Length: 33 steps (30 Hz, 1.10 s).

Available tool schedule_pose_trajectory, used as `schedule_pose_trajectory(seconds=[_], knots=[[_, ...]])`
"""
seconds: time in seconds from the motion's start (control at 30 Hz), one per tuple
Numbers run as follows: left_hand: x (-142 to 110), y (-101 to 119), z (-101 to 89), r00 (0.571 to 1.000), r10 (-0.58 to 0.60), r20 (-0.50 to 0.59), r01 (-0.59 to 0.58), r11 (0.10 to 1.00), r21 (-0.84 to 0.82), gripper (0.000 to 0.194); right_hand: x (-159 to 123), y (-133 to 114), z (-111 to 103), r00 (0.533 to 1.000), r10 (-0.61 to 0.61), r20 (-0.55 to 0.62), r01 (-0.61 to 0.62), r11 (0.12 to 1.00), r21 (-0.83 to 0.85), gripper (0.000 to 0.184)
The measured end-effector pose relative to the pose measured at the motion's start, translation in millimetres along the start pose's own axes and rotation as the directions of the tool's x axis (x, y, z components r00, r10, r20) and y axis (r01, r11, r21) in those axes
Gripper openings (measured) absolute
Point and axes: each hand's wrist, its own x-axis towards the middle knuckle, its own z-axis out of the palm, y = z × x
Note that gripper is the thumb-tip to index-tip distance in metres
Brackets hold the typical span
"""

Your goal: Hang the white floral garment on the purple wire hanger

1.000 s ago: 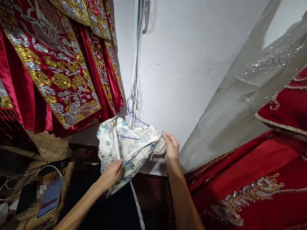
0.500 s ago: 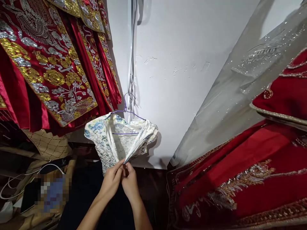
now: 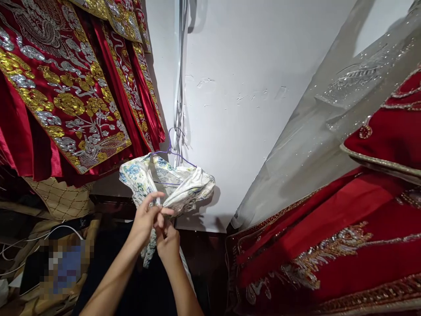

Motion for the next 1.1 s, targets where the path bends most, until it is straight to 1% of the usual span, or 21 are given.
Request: schedule_pose_trajectory(seconds=[0.07, 0.1, 0.2, 0.27, 0.33, 0.4, 0.43, 0.47, 0.53, 0.57, 0.6, 0.63, 0.67, 0.73, 0.77, 0.83, 0.9, 1.0, 1.1], knots=[[20, 26, 7.3, 0.994, 0.107, 0.005, -0.107, 0.994, -0.038, 0.035, 1, 12, -1, 0.999, 0.045, 0.019, -0.045, 0.999, -0.027, 0.018], [30, 40, 11.6, 0.988, 0.156, 0.024, -0.154, 0.986, -0.056, 0.034, 2, 17, -3, 0.997, 0.065, 0.034, -0.064, 0.997, -0.031, 0.02], [49, 82, 26.0, 0.959, 0.274, 0.07, -0.266, 0.959, -0.1, 0.035, 10, 26, -10, 0.993, 0.084, 0.082, -0.082, 0.996, -0.031, 0.027], [54, 100, 33.3, 0.936, 0.343, 0.084, -0.334, 0.937, -0.103, 0.034, 20, 29, -15, 0.991, 0.084, 0.108, -0.082, 0.996, -0.027, 0.029], [52, 106, 35.6, 0.921, 0.372, 0.117, -0.366, 0.928, -0.068, 0.032, 30, 28, -21, 0.985, 0.091, 0.147, -0.088, 0.996, -0.025, 0.029], [47, 101, 32.5, 0.925, 0.345, 0.162, -0.35, 0.937, 0.004, 0.027, 40, 21, -31, 0.976, 0.098, 0.192, -0.095, 0.995, -0.024, 0.026], [45, 95, 29.5, 0.929, 0.326, 0.174, -0.339, 0.939, 0.052, 0.024, 46, 13, -37, 0.972, 0.1, 0.21, -0.098, 0.995, -0.022, 0.024], [43, 89, 26.1, 0.934, 0.313, 0.174, -0.333, 0.937, 0.102, 0.021, 52, 1, -43, 0.973, 0.092, 0.214, -0.091, 0.996, -0.016, 0.022], [40, 77, 20.1, 0.938, 0.314, 0.146, -0.338, 0.922, 0.189, 0.016, 67, -33, -57, 0.981, 0.046, 0.19, -0.045, 0.999, -0.005, 0.027], [39, 72, 18.2, 0.937, 0.327, 0.126, -0.348, 0.912, 0.218, 0.014, 76, -53, -63, 0.99, -0.027, 0.139, 0.028, 1.0, -0.004, 0.032], [38, 69, 17.2, 0.933, 0.342, 0.111, -0.359, 0.903, 0.237, 0.013, 85, -75, -69, 0.988, -0.099, 0.122, 0.102, 0.995, -0.019, 0.038], [38, 66, 16.7, 0.929, 0.356, 0.105, -0.371, 0.895, 0.247, 0.012, 95, -96, -73, 0.975, -0.182, 0.124, 0.188, 0.981, -0.04, 0.043], [37, 65, 16.6, 0.924, 0.367, 0.106, -0.382, 0.89, 0.249, 0.012, 104, -114, -76, 0.952, -0.251, 0.175, 0.266, 0.961, -0.069, 0.045], [36, 62, 15.6, 0.92, 0.374, 0.119, -0.392, 0.889, 0.237, 0.012, 120, -142, -77, 0.898, -0.343, 0.276, 0.399, 0.898, -0.184, 0.035], [36, 61, 14.1, 0.924, 0.362, 0.126, -0.382, 0.897, 0.224, 0.014, 126, -151, -77, 0.872, -0.371, 0.321, 0.453, 0.859, -0.239, 0.03], [36, 57, 9.1, 0.938, 0.319, 0.134, -0.34, 0.923, 0.178, 0.019, 131, -157, -74, 0.835, -0.412, 0.364, 0.529, 0.784, -0.325, 0.022], [39, 51, 3.8, 0.95, 0.277, 0.143, -0.294, 0.948, 0.121, 0.025, 131, -155, -70, 0.821, -0.445, 0.359, 0.562, 0.743, -0.365, 0.021], [45, 39, 1.4, 0.954, 0.276, 0.12, -0.284, 0.958, 0.047, 0.029, 127, -147, -61, 0.812, -0.5, 0.302, 0.582, 0.733, -0.351, 0.022], [52, 21, 3.3, 0.96, 0.274, 0.052, -0.276, 0.96, 0.036, 0.028, 126, -147, -58, 0.816, -0.544, 0.193, 0.578, 0.766, -0.282, 0.022]])
